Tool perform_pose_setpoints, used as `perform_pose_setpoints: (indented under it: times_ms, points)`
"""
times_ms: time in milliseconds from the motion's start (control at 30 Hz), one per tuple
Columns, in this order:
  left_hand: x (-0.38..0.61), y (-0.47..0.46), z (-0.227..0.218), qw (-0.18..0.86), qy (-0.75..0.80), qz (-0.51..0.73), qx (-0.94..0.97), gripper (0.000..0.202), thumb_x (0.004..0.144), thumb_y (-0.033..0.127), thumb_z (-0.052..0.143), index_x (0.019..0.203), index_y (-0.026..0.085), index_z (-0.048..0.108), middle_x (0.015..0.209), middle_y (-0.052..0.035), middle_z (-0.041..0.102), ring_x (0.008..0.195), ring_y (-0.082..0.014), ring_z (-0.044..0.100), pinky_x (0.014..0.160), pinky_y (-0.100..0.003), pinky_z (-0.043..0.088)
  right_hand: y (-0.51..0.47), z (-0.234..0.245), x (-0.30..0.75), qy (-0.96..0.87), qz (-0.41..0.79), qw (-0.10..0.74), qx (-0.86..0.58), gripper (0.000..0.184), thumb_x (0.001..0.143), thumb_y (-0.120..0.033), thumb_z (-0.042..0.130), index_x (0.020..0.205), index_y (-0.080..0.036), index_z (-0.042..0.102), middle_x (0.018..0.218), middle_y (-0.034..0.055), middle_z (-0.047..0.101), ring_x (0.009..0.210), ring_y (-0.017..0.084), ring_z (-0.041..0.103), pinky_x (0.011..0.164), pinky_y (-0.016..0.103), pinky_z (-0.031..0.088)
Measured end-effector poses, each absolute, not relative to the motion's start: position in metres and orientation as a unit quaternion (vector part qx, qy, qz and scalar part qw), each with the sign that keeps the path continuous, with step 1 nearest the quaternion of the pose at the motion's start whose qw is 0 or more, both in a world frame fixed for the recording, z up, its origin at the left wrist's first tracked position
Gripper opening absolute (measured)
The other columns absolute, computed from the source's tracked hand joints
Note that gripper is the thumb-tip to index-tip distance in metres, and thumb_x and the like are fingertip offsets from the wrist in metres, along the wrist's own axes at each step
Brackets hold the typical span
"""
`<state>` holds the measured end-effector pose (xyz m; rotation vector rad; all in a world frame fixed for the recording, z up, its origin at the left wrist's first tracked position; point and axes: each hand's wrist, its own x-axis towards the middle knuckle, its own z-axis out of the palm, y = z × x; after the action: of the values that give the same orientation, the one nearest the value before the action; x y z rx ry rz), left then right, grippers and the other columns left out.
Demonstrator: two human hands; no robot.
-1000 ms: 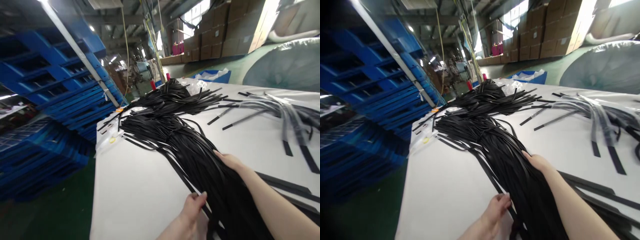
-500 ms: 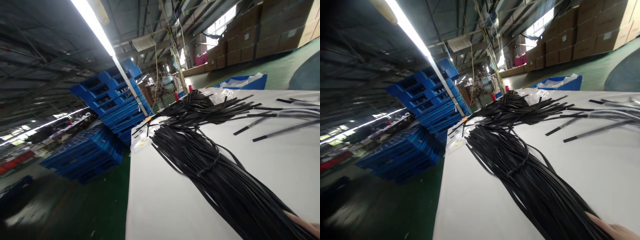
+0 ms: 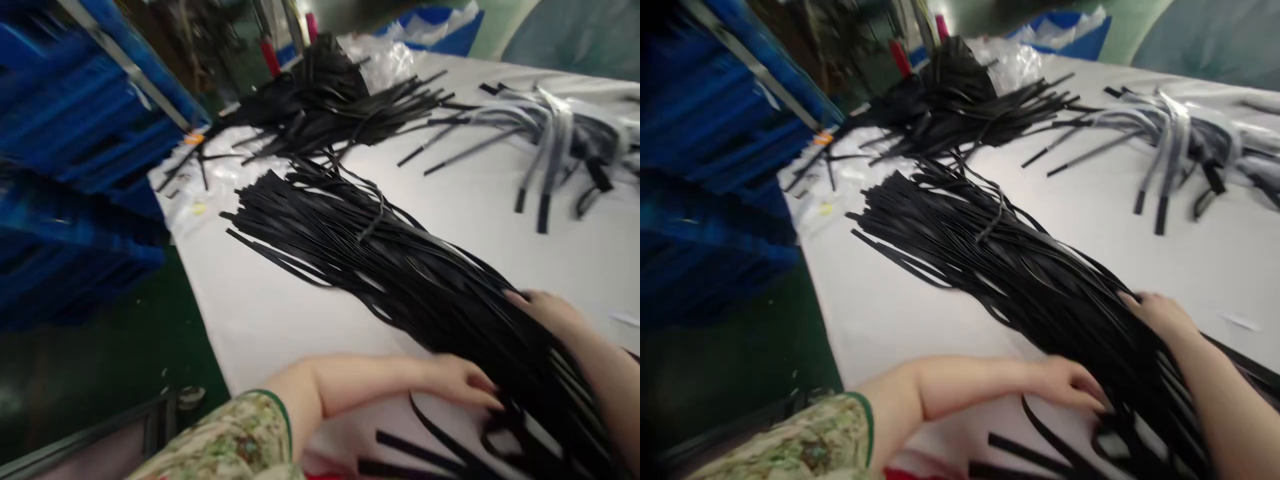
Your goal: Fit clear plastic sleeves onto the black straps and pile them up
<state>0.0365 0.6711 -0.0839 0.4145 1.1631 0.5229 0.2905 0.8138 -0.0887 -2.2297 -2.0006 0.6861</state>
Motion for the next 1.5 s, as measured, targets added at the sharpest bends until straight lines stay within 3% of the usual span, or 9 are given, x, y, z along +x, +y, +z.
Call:
perform_pose_setpoints:
  times_ms: [67,167,333,567,667,933,1100,1233,1500]
  points:
    - [0.031,0.641,-0.078,0.775,0.55,0.219,0.221,0.016,0.079,0.027,0.074,0.088,0.015,0.071,0.092,-0.0032,0.07,0.09,-0.0199,0.065,0.091,-0.038,0.051,0.795,-0.071,0.3,-0.651,0.176,0.013,-0.739,0.041,0.092,-0.036,0.053,0.109,-0.002,0.067,0.112,0.0314,0.061,0.116,0.038,0.054,0.1,0.049,0.038]
    - [-0.027,0.606,-0.075,0.719,0.609,0.215,0.256,0.008,0.068,0.02,0.077,0.068,0.017,0.07,0.073,-0.0009,0.069,0.088,-0.0218,0.064,0.102,-0.039,0.043,0.752,-0.052,0.287,-0.656,0.102,0.039,-0.747,0.052,0.098,-0.041,0.04,0.133,-0.005,0.05,0.137,0.022,0.05,0.132,0.027,0.039,0.113,0.04,0.025]
    - [-0.135,0.549,-0.081,0.615,0.707,0.25,0.244,0.018,0.077,0.033,0.065,0.082,0.016,0.066,0.083,-0.0049,0.071,0.091,-0.0234,0.064,0.103,-0.047,0.042,0.622,-0.031,0.231,-0.729,0.131,0.191,-0.644,0.036,0.093,-0.032,0.049,0.123,-0.013,0.056,0.127,0.0148,0.058,0.123,0.025,0.047,0.109,0.044,0.032]
    - [-0.129,0.495,-0.071,0.618,0.693,0.276,0.249,0.027,0.079,0.037,0.063,0.088,0.012,0.061,0.087,-0.0077,0.071,0.086,-0.0194,0.067,0.099,-0.045,0.046,0.458,-0.051,0.135,-0.73,0.381,-0.06,-0.564,0.052,0.086,-0.032,0.062,0.135,-0.016,0.053,0.147,0.0117,0.045,0.135,0.025,0.039,0.113,0.038,0.029]
    - [-0.106,0.482,-0.059,0.643,0.662,0.278,0.267,0.035,0.074,0.042,0.069,0.09,0.012,0.063,0.088,-0.0085,0.072,0.086,-0.0201,0.068,0.098,-0.044,0.048,0.439,-0.043,0.161,-0.687,0.371,-0.079,-0.619,0.053,0.082,-0.031,0.067,0.133,-0.021,0.055,0.147,0.0075,0.046,0.136,0.024,0.039,0.114,0.037,0.027]
    - [-0.1,0.414,-0.009,0.63,0.666,0.279,0.286,0.034,0.072,0.039,0.071,0.09,0.011,0.065,0.089,-0.0104,0.073,0.089,-0.0228,0.071,0.101,-0.046,0.048,0.453,0.034,0.307,-0.521,0.289,-0.079,-0.799,0.037,0.093,-0.025,0.046,0.12,-0.008,0.063,0.118,0.0199,0.065,0.116,0.031,0.058,0.1,0.042,0.041]
    - [-0.147,0.367,0.019,0.59,0.712,0.264,0.275,0.029,0.074,0.035,0.068,0.089,0.011,0.065,0.086,-0.01,0.073,0.088,-0.0238,0.071,0.102,-0.048,0.047,0.453,0.054,0.178,-0.584,0.336,0.023,-0.739,0.04,0.099,-0.03,0.039,0.132,-0.013,0.054,0.136,0.0135,0.055,0.129,0.023,0.047,0.109,0.035,0.033]
    - [-0.16,0.343,0.031,0.587,0.72,0.247,0.276,0.031,0.075,0.039,0.067,0.092,0.014,0.064,0.091,-0.0089,0.074,0.095,-0.022,0.07,0.102,-0.04,0.048,0.404,0.067,0.072,-0.68,0.465,0.039,-0.565,0.037,0.081,-0.035,0.071,0.115,-0.023,0.066,0.125,0.0028,0.064,0.12,0.017,0.055,0.102,0.026,0.04]
    - [-0.216,0.293,0.039,0.544,0.727,0.361,0.213,0.023,0.068,0.033,0.076,0.066,0.013,0.064,0.067,-0.007,0.071,0.064,-0.0199,0.069,0.075,-0.036,0.056,0.325,0.051,0.0,-0.817,0.413,-0.098,-0.39,0.031,0.083,-0.024,0.056,0.108,-0.012,0.071,0.108,0.0153,0.071,0.101,0.027,0.067,0.086,0.034,0.049]
